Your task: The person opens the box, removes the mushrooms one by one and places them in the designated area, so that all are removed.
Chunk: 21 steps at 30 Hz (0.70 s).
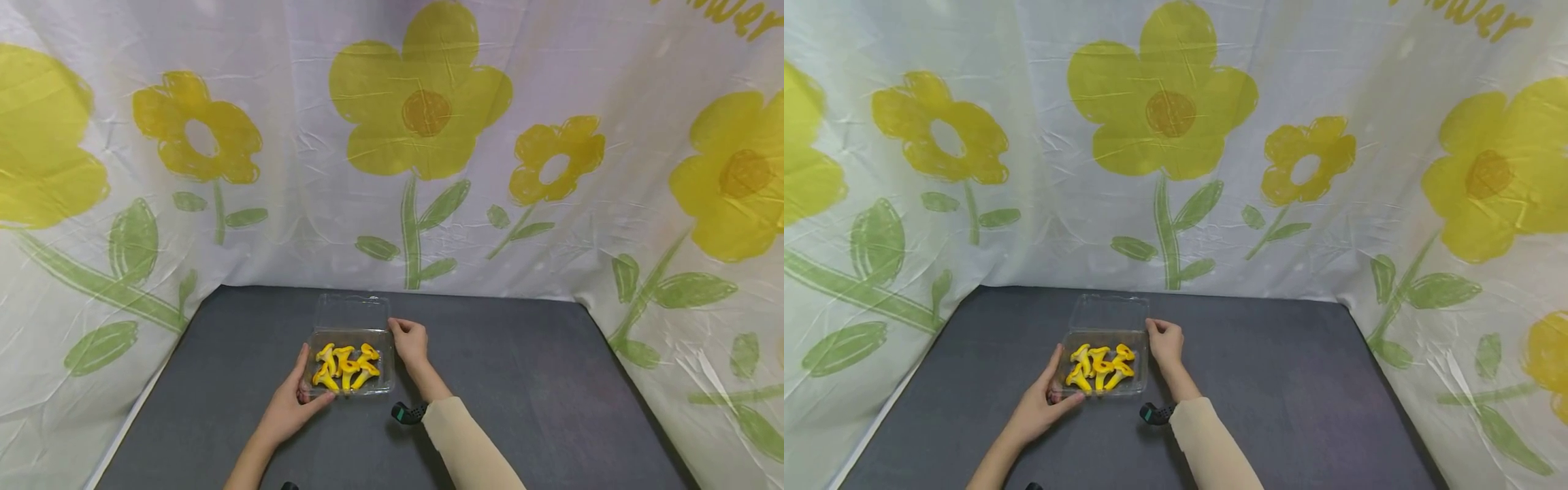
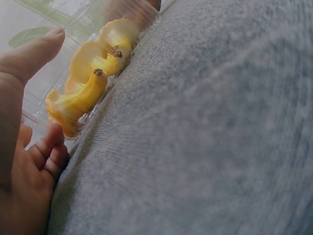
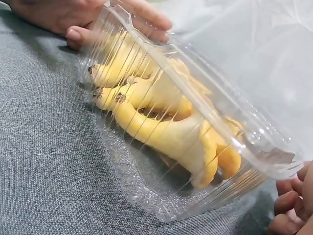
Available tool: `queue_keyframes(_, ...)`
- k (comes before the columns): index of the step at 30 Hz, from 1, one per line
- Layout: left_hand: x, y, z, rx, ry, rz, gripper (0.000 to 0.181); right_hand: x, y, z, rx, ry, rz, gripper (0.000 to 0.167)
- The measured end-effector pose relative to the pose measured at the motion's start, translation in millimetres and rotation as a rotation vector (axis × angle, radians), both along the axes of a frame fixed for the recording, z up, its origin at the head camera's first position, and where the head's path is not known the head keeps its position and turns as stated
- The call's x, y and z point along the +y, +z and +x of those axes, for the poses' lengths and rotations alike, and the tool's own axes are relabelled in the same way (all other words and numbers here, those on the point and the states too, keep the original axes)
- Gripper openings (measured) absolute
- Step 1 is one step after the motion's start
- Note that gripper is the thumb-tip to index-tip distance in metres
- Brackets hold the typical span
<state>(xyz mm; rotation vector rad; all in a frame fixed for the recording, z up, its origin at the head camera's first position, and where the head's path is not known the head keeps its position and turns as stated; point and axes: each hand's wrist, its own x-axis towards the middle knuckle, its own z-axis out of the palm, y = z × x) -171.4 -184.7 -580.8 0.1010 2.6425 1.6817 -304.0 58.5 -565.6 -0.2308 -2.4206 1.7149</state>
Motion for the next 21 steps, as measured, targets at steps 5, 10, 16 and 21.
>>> queue_keyframes(5, 0.6, 0.4, -0.4, -0.004, 0.005, -0.006, 0.117, 1.1, 2.2, 2.0, -0.01, 0.008, -0.009, 0.026)
queue_keyframes(10, 0.5, -1.6, -0.6, -0.031, -0.002, -0.004, 0.119, 5.7, 9.0, 4.1, 0.013, -0.008, 0.038, 0.026)
queue_keyframes(16, -0.2, -1.2, -1.5, -0.031, -0.005, 0.007, 0.12, 14.0, 24.0, 2.3, 0.092, -0.021, 0.117, 0.028)
queue_keyframes(21, -0.4, -1.9, -1.7, -0.034, -0.004, 0.009, 0.121, 22.2, 35.3, 12.2, 0.14, 0.056, 0.129, 0.032)
